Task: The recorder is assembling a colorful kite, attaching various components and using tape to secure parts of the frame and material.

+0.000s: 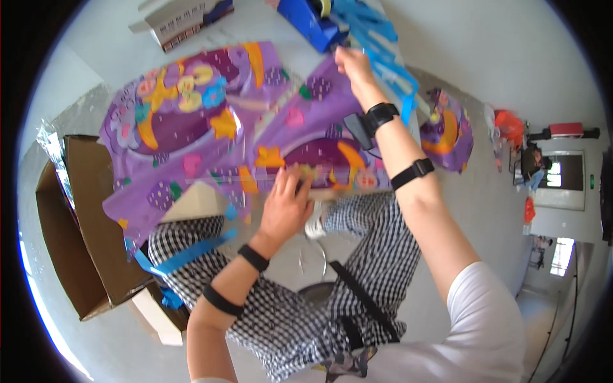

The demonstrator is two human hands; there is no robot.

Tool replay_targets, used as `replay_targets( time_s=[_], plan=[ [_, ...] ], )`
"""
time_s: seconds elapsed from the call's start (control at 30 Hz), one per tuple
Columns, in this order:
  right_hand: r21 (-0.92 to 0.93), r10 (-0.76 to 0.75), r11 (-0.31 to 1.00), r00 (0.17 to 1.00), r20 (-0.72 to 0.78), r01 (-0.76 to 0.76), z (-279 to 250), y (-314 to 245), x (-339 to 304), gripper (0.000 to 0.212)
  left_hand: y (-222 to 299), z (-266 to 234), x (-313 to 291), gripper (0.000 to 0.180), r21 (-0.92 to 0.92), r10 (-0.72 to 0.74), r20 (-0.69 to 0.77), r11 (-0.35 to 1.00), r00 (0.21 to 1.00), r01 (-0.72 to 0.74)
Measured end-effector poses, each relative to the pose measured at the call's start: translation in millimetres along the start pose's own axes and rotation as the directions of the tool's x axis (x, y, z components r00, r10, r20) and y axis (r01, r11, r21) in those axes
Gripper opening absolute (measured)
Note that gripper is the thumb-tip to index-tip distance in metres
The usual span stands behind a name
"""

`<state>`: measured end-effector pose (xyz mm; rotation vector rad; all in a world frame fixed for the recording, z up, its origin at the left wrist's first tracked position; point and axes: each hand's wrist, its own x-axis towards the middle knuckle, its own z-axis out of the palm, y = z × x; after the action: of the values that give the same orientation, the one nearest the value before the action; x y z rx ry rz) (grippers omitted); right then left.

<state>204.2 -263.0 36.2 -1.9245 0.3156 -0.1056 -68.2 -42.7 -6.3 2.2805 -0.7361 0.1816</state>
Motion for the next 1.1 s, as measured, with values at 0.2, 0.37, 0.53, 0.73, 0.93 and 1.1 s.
replay_targets(
  time_s=[0.2, 0.37, 0.53, 0.73, 0.93, 1.1],
  plan=[
    [0.254, -0.230, 0.950, 0.959, 0.165, 0.185, -49.4, 4.2, -186.7, 0.013, -4.4, 4.9, -1.9, 0.050, -0.001, 0.046, -0.043, 0.999, 0.998, -0.046],
    [0.232, 0.092, 0.967, 0.992, 0.087, -0.110, -33.7, 31.8, -272.6, 0.007, -6.2, 5.1, -0.6, 0.049, 0.038, 0.056, -0.053, 0.998, 0.997, -0.054],
    [0.383, 0.234, 0.899, 0.972, -0.016, -0.210, -8.6, 40.1, -283.1, 0.025, -5.4, 5.5, -0.8, 0.048, 0.039, 0.061, -0.069, 0.998, 0.996, -0.059],
    [0.356, 0.324, 0.899, 0.934, -0.151, -0.255, 1.9, 38.9, -271.0, 0.036, -5.0, 5.9, -0.2, 0.048, 0.049, 0.075, -0.077, 0.996, 0.994, -0.071],
    [0.441, 0.420, 0.841, 0.892, -0.165, -0.314, 1.6, 44.8, -274.4, 0.034, -6.5, 7.9, -0.9, 0.047, 0.075, 0.089, -0.106, 0.994, 0.990, -0.082],
    [0.468, 0.460, 0.815, 0.872, -0.165, -0.341, 5.7, 46.8, -273.2, 0.032, -6.2, 8.3, -0.9, 0.046, 0.074, 0.089, -0.110, 0.994, 0.990, -0.081]
  ],
)
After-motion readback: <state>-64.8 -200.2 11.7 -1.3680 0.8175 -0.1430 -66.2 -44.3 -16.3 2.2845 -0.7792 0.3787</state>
